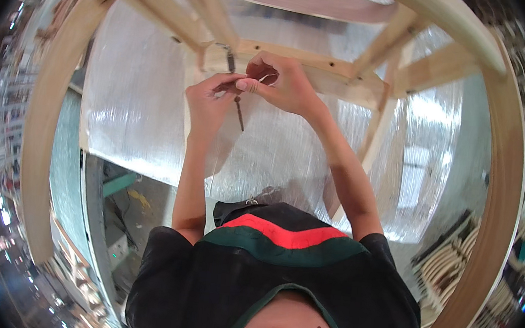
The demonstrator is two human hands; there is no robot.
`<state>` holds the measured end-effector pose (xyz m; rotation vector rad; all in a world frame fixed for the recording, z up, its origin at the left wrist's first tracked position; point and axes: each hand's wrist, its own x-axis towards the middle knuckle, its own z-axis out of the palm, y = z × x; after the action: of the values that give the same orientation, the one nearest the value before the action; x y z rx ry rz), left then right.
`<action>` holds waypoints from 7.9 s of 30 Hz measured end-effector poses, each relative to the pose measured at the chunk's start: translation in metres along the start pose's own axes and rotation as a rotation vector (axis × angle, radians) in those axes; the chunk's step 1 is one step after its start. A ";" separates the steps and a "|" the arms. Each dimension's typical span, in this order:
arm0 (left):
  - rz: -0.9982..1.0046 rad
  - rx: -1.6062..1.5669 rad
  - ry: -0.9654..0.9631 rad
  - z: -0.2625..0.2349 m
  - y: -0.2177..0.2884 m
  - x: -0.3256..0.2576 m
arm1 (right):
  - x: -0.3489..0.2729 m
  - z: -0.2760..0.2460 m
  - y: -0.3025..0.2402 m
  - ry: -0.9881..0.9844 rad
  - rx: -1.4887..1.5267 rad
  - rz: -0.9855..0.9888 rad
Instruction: The person assembles wooden chair frames by inserting dowels and tightening screws with a screwdriver. They wipe the frames with white cloths and place completed units on a nearby table. The process repeats for multiple chairs in a workshop setting.
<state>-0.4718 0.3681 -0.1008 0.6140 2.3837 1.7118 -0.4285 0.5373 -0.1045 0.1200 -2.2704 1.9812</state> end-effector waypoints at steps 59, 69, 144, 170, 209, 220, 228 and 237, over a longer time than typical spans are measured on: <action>0.275 -0.262 0.497 -0.079 -0.075 0.095 | 0.090 -0.014 0.046 -0.051 -0.961 -0.369; 0.150 -0.309 0.348 -0.108 -0.091 0.090 | 0.087 0.000 0.016 -0.095 -1.150 -0.078; -0.470 -0.980 -0.117 -0.031 0.029 -0.049 | 0.008 0.007 -0.091 -0.020 -0.068 -0.243; -0.409 1.157 0.651 -0.386 -0.401 -0.013 | 0.325 0.263 -0.089 0.120 0.506 -0.715; 0.391 -0.164 0.057 -0.214 -0.191 0.044 | -0.121 0.384 0.043 0.816 0.384 0.105; 0.769 -0.461 -0.654 -0.074 -0.135 -0.390 | -0.479 0.547 -0.353 0.721 -0.249 0.935; 1.244 -0.394 -0.679 -0.023 -0.114 -0.531 | -0.693 0.679 -0.455 1.494 -1.358 1.050; 0.849 -0.448 -1.336 -0.026 0.226 -0.727 | -0.809 0.787 -0.277 1.434 -1.581 1.673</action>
<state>0.2331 0.1107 0.0324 1.9817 0.7936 1.1709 0.3779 -0.2988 -0.0556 -2.5264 -1.6199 -0.7082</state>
